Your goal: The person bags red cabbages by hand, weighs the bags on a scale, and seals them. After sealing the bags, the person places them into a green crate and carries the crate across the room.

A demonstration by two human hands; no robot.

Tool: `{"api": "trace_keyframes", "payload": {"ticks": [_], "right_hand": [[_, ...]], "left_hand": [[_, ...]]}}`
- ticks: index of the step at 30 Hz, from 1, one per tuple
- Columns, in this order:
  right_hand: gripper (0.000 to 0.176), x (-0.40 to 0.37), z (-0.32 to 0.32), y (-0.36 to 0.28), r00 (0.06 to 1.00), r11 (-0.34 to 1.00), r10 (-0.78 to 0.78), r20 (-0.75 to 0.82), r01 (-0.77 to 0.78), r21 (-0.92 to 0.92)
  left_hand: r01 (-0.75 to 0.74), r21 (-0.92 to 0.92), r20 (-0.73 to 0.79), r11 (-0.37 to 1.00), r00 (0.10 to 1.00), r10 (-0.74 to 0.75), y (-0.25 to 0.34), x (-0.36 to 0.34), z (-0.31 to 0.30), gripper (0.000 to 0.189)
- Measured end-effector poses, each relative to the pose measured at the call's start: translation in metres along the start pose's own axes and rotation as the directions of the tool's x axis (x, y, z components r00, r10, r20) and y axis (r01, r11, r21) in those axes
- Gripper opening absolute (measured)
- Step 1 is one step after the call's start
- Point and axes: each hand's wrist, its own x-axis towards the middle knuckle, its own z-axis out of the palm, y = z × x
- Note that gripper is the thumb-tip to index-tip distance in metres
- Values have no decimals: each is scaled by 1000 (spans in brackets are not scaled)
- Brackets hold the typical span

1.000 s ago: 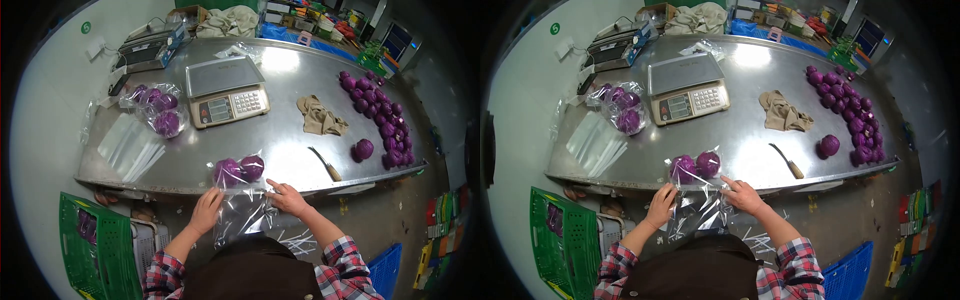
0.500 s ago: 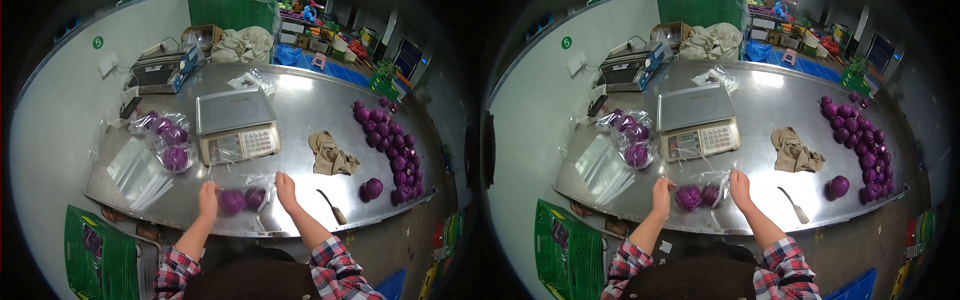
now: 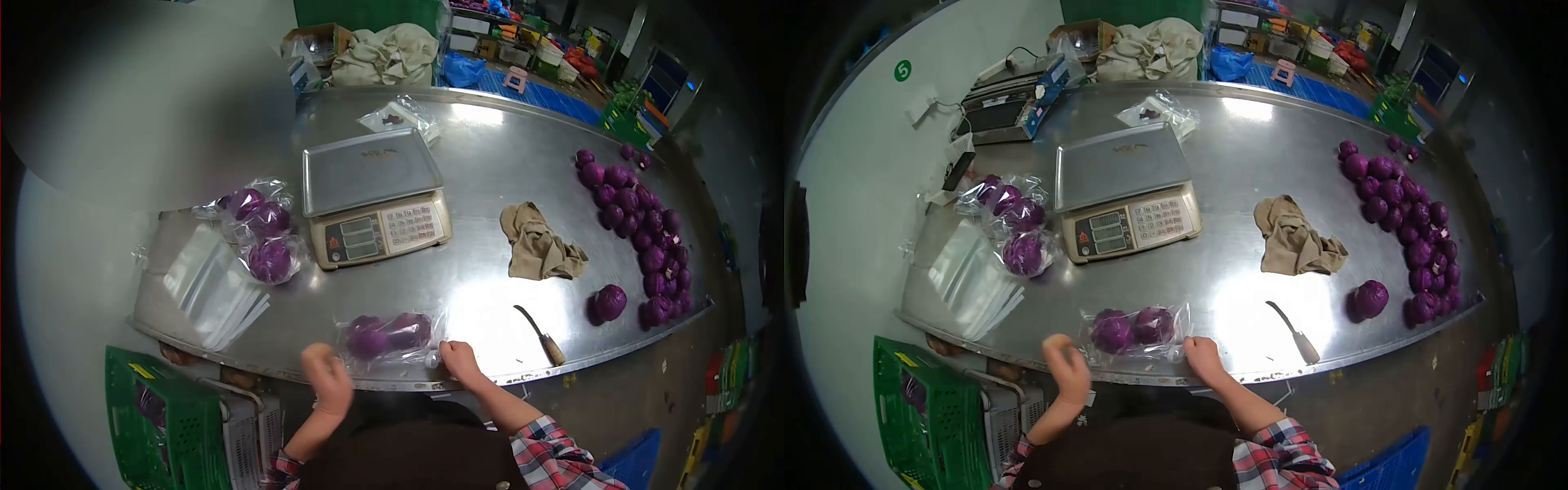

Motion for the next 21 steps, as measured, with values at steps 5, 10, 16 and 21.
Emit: {"api": "trace_keyframes", "payload": {"ticks": [5, 10, 16, 21], "right_hand": [[40, -7, -7, 7, 996, 999, 26, 84, -24, -21], [32, -12, -55, 28, 905, 890, 333, 265, -395, 228], [23, 2, -77, -90, 652, 657, -754, -80, 750, -75], [27, 46, -28, -70, 661, 734, -549, 511, 674, -83]], "left_hand": [[-605, 30, 701, 796, 580, 414, 17, 26, 68, 38], [-428, 152, 857, 891, 506, 97, 19, 46, 59, 60], [-286, 139, 863, 948, 505, 26, 16, 28, 60, 70], [-266, 198, 875, 944, 482, -47, 25, 24, 46, 77]]}}
